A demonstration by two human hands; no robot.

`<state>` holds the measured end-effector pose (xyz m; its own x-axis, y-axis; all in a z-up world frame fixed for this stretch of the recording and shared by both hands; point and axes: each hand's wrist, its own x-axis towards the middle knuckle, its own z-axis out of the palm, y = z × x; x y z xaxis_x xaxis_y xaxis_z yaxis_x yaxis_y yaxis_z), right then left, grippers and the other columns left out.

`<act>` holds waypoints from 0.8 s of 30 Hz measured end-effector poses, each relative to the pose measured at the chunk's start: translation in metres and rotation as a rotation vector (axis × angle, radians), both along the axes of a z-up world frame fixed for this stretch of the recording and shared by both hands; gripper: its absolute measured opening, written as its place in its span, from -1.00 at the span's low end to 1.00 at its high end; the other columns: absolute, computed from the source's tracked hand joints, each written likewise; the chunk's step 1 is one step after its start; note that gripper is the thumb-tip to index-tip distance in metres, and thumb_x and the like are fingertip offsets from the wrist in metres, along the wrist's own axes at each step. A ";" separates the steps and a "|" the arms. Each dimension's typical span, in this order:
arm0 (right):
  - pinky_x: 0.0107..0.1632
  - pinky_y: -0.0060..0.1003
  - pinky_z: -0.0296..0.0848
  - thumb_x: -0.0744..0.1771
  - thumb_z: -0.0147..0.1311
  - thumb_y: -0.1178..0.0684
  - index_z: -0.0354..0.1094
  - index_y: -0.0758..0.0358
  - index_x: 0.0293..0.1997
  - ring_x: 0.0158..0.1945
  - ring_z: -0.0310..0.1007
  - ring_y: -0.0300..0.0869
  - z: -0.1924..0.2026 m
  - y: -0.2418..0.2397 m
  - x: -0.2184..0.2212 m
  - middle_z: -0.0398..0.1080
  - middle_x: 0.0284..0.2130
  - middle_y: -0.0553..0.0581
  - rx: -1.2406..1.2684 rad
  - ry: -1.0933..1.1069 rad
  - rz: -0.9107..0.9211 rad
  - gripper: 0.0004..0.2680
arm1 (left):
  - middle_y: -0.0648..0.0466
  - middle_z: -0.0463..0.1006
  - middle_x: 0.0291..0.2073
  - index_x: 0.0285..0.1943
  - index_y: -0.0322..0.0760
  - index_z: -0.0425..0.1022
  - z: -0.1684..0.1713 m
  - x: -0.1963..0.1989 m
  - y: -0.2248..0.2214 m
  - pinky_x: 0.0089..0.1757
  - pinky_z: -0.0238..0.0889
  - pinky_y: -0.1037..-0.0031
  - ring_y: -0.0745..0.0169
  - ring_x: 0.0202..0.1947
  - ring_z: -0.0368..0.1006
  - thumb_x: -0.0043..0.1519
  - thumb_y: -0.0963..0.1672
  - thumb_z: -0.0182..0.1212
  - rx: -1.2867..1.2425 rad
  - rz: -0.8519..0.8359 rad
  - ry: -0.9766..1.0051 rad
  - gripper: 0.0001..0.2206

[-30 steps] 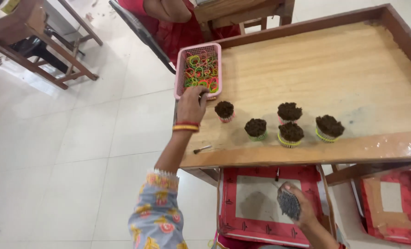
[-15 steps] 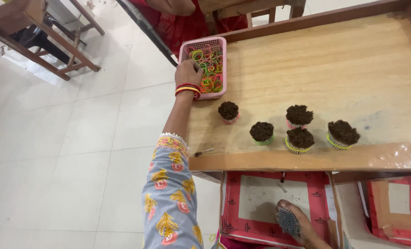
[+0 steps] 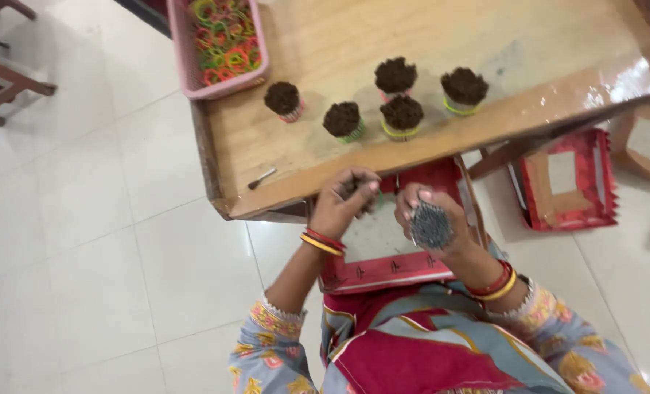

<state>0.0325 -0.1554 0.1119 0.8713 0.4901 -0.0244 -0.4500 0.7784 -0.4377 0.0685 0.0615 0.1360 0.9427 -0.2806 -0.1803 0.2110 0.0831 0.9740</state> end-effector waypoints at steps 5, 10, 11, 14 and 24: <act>-0.42 -0.37 0.40 0.36 0.04 -0.09 0.29 0.21 -0.26 -0.38 0.29 -0.20 -0.016 -0.001 0.003 0.28 -0.39 0.09 -0.032 0.188 -0.088 -0.81 | 0.08 0.52 -0.33 0.11 -0.25 0.45 -0.084 -0.066 -0.025 -0.43 0.24 0.60 0.33 -0.42 0.49 0.38 -0.15 0.23 -0.514 0.032 0.439 -0.82; -0.44 -0.39 0.43 0.34 0.08 -0.09 0.37 0.18 -0.28 -0.39 0.34 -0.22 -0.048 -0.003 -0.002 0.34 -0.39 0.07 0.018 0.333 -0.100 -0.83 | -0.07 0.61 0.01 0.15 -0.26 0.41 -0.037 -0.075 -0.032 -0.32 0.45 0.55 0.16 -0.18 0.65 0.31 -0.16 0.12 -0.569 0.192 0.419 -0.76; -0.45 -0.40 0.42 0.33 0.09 -0.09 0.38 0.16 -0.29 -0.39 0.36 -0.23 -0.048 -0.002 -0.002 0.36 -0.40 0.06 -0.005 0.346 -0.104 -0.84 | -0.01 0.57 0.09 0.20 -0.20 0.33 -0.026 -0.075 -0.034 -0.36 0.46 0.58 0.18 -0.18 0.65 0.29 -0.19 0.08 -0.333 0.213 0.197 -0.71; -0.47 -0.40 0.40 0.32 0.11 -0.10 0.39 0.12 -0.31 -0.40 0.39 -0.24 -0.049 0.002 -0.001 0.39 -0.42 0.03 -0.057 0.379 -0.117 -0.85 | -0.01 0.55 0.17 0.26 -0.23 0.28 -0.014 -0.077 -0.035 -0.29 0.54 0.59 0.19 -0.07 0.65 0.30 -0.22 0.14 0.092 0.221 -0.267 -0.66; -0.33 -0.34 0.46 0.33 0.12 -0.10 0.41 0.10 -0.22 -0.40 0.47 -0.23 -0.055 0.022 0.006 0.45 -0.41 -0.02 -0.153 0.445 -0.149 -0.85 | -0.18 0.33 0.38 0.31 -0.19 0.35 0.029 -0.068 -0.038 -0.32 0.48 0.28 -0.07 -0.13 0.60 -0.03 0.02 0.54 0.863 -0.120 -0.890 -0.29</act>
<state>0.0384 -0.1338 0.0570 0.8202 0.3229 -0.4722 -0.5083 0.7901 -0.3425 0.0006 0.0231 0.1649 0.8082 -0.4812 0.3395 -0.5881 -0.6285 0.5091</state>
